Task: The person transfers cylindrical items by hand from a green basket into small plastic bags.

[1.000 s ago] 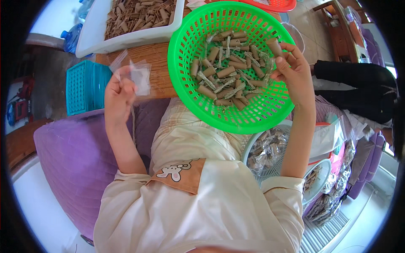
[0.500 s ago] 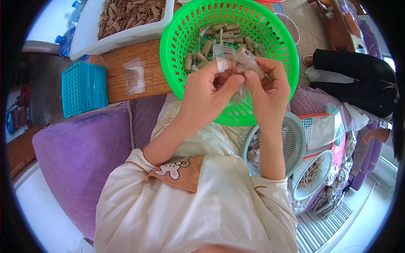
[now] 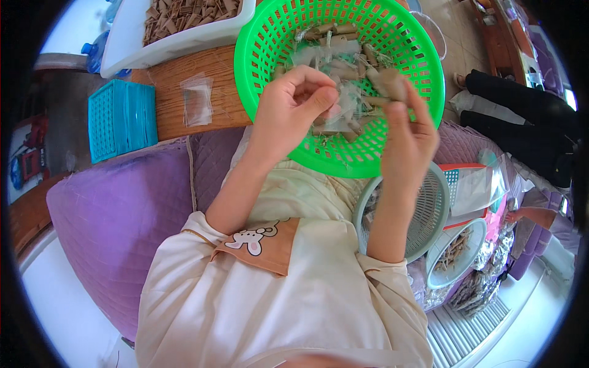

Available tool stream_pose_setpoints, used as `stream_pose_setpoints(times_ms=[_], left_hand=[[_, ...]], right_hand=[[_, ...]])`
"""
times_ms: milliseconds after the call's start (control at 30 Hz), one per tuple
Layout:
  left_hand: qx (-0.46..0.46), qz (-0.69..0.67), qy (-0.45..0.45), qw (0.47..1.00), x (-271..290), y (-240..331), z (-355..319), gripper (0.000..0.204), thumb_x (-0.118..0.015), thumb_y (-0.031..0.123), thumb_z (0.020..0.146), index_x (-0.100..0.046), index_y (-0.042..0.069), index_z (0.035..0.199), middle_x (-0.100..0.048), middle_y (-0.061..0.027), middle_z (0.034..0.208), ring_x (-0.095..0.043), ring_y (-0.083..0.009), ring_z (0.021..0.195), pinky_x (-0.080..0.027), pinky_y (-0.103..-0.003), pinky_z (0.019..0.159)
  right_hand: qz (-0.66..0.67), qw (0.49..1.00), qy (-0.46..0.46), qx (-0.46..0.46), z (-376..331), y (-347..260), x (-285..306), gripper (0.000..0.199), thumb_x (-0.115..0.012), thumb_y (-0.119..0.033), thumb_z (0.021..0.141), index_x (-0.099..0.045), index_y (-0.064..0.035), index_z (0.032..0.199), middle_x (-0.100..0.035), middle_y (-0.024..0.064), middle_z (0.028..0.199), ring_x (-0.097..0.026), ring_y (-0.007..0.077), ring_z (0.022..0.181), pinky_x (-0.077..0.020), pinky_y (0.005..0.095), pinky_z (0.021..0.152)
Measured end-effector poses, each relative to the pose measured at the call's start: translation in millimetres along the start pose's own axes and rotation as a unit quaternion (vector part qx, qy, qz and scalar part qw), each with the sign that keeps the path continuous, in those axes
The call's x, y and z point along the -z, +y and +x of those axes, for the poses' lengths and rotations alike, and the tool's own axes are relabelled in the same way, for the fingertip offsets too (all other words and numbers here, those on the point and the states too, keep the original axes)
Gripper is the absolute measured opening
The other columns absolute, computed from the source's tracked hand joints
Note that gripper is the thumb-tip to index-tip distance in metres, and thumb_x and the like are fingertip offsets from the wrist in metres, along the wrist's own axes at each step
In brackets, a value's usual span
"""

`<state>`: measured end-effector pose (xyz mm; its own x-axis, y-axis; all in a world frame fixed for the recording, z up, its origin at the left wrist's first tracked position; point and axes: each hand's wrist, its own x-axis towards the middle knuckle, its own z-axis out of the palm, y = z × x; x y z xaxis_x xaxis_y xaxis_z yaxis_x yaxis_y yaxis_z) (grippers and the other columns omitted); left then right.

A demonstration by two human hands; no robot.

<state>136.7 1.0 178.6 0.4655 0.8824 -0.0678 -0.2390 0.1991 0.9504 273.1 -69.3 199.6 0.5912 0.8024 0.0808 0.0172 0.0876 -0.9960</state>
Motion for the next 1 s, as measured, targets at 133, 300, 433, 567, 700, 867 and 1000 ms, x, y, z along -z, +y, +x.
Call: stream_pose_setpoints(times_ms=[133,300,433,567,700,867,1000], left_hand=[[-0.006,0.207,-0.044,0.977,13.3,2.0,0.6,0.016,-0.06,0.011,0.078,-0.057,0.002,0.09,-0.059,-0.0045,0.075,-0.056,-0.0072,0.066,-0.045,-0.02,0.057],[0.051,0.21,-0.06,0.975,5.3,16.8,-4.4,0.024,-0.064,0.006,0.072,-0.057,0.002,0.094,-0.061,-0.0034,0.068,-0.054,-0.0039,0.061,-0.042,-0.017,0.054],[0.084,0.214,-0.079,0.97,6.4,18.5,-5.4,0.031,-0.068,0.004,0.068,-0.056,0.002,0.096,-0.061,-0.003,0.067,-0.054,-0.0037,0.061,-0.041,-0.016,0.054],[0.081,0.189,-0.094,0.974,4.0,17.4,-7.2,0.035,-0.068,0.002,0.067,-0.055,0.001,0.099,-0.062,-0.0044,0.068,-0.056,-0.0053,0.062,-0.043,-0.017,0.055],[0.089,0.163,-0.106,0.977,2.8,18.8,-7.5,0.037,-0.067,0.001,0.067,-0.053,-0.002,0.101,-0.062,-0.0065,0.074,-0.057,-0.0078,0.067,-0.046,-0.02,0.059],[-0.004,0.163,-0.105,0.981,0.5,-5.1,-7.8,0.036,-0.069,0.015,0.065,-0.057,0.0,0.096,-0.063,-0.0095,0.076,-0.057,-0.0099,0.063,-0.045,-0.024,0.056],[-0.024,0.25,-0.074,0.965,-7.5,-0.3,-10.9,0.04,-0.069,0.019,0.064,-0.057,0.001,0.097,-0.062,-0.0097,0.079,-0.059,-0.017,0.064,-0.045,-0.027,0.058]], right_hand=[[-0.051,0.997,0.001,0.049,3.7,-27.2,19.2,0.032,-0.061,-0.004,0.075,-0.056,-0.0014,0.106,-0.056,0.0022,0.089,-0.053,0.0075,0.078,-0.0433,0.0187,0.066],[-0.203,0.969,-0.037,0.135,-4.9,-48.8,2.7,0.025,-0.065,-0.007,0.071,-0.058,0.0002,0.094,-0.058,0.0042,0.083,-0.055,0.0091,0.07,-0.043,0.0196,0.059],[-0.248,0.966,-0.034,0.057,0.7,-50.8,-1.3,0.019,-0.065,-0.006,0.07,-0.057,0.0011,0.085,-0.059,0.0066,0.073,-0.055,0.0092,0.059,-0.0418,0.0199,0.052],[-0.279,0.959,-0.048,0.021,7.4,-53.6,-0.4,0.018,-0.063,-0.005,0.07,-0.057,0.001,0.086,-0.06,0.0074,0.07,-0.054,0.0088,0.055,-0.0415,0.0205,0.05],[-0.263,0.954,-0.129,-0.055,12.8,-55.2,2.4,0.015,-0.061,-0.009,0.072,-0.059,0.0006,0.084,-0.059,0.0069,0.063,-0.054,0.009,0.053,-0.041,0.0212,0.049],[-0.332,0.928,-0.155,-0.063,15.3,-57.1,2.6,0.016,-0.059,-0.012,0.073,-0.06,0.0014,0.081,-0.058,0.0075,0.057,-0.054,0.0102,0.051,-0.0414,0.0222,0.049],[-0.39,0.906,-0.157,-0.049,16.2,-58.8,2.2,0.017,-0.058,-0.015,0.073,-0.06,0.0018,0.078,-0.058,0.0098,0.059,-0.056,0.0147,0.051,-0.0429,0.0249,0.05]])
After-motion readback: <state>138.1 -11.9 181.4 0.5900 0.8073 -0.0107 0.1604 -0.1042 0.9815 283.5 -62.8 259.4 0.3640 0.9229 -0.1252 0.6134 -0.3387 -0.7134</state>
